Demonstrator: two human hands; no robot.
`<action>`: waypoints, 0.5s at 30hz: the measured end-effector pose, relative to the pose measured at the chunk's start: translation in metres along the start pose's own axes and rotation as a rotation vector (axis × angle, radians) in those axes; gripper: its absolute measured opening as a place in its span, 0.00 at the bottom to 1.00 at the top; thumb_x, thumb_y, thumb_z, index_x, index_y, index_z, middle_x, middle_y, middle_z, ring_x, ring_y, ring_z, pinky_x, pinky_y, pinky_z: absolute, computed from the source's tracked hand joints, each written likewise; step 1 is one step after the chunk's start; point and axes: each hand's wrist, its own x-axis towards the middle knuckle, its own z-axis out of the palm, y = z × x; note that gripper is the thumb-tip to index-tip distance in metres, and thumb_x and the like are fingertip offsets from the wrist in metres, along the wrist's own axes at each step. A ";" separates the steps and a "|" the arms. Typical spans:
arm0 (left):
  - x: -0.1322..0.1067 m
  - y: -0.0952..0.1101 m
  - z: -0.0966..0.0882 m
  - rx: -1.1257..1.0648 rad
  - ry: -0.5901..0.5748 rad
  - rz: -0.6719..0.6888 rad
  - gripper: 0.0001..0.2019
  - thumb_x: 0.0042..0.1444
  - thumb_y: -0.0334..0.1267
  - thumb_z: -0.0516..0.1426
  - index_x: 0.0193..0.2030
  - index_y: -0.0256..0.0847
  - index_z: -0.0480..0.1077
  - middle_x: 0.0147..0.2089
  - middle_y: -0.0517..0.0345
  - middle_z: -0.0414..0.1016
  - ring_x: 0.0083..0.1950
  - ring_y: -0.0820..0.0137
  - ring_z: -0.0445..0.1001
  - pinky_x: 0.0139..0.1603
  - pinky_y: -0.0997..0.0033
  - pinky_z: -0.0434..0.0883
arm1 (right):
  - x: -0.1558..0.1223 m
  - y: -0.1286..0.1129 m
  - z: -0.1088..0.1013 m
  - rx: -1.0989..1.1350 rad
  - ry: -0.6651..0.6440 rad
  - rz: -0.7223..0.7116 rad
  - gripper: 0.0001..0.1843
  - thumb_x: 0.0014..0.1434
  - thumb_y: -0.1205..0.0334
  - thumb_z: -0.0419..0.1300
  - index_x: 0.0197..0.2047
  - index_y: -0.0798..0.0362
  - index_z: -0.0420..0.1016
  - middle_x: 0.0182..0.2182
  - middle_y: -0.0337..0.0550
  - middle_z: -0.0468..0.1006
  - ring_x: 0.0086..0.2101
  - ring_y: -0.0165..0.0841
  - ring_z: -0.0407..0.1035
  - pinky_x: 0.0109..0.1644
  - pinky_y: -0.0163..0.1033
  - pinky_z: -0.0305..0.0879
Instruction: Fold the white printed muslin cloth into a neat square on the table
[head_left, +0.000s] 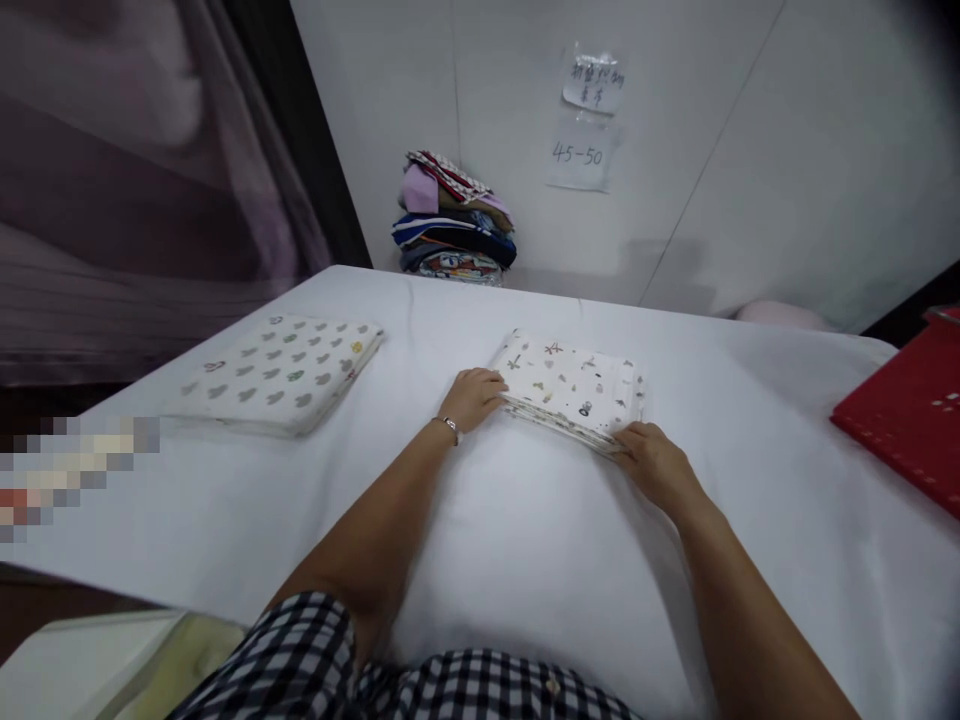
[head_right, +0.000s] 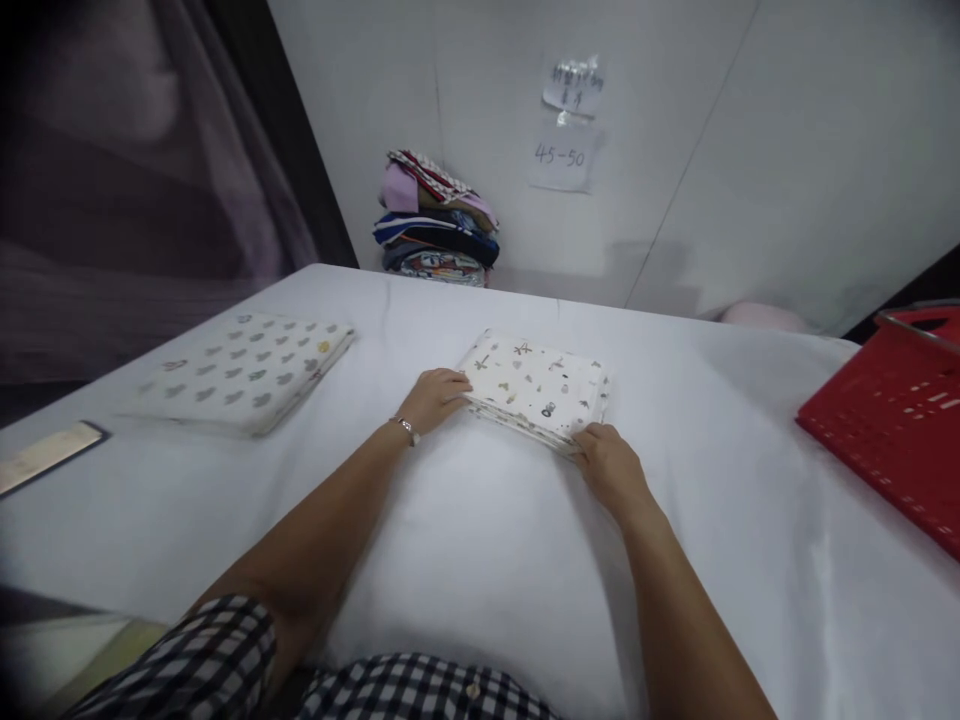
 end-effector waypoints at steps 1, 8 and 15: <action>-0.003 -0.005 -0.003 -0.003 0.026 -0.044 0.09 0.55 0.38 0.57 0.43 0.46 0.74 0.49 0.57 0.73 0.52 0.64 0.67 0.55 0.57 0.61 | 0.000 0.000 0.001 0.006 0.006 -0.006 0.11 0.57 0.67 0.55 0.42 0.51 0.75 0.40 0.45 0.74 0.43 0.38 0.64 0.37 0.36 0.62; -0.015 -0.016 -0.001 -0.255 0.118 -0.276 0.12 0.53 0.33 0.54 0.44 0.45 0.74 0.49 0.58 0.72 0.47 0.70 0.70 0.52 0.68 0.68 | -0.001 0.005 0.007 0.027 0.030 -0.017 0.12 0.57 0.65 0.52 0.41 0.50 0.75 0.39 0.45 0.73 0.43 0.38 0.64 0.35 0.36 0.62; -0.015 -0.009 0.001 -0.327 0.141 -0.363 0.13 0.52 0.29 0.54 0.42 0.43 0.74 0.46 0.58 0.72 0.37 0.74 0.71 0.46 0.70 0.71 | -0.001 0.013 0.016 0.049 0.080 -0.051 0.13 0.56 0.63 0.53 0.43 0.50 0.74 0.40 0.45 0.73 0.43 0.39 0.64 0.36 0.37 0.63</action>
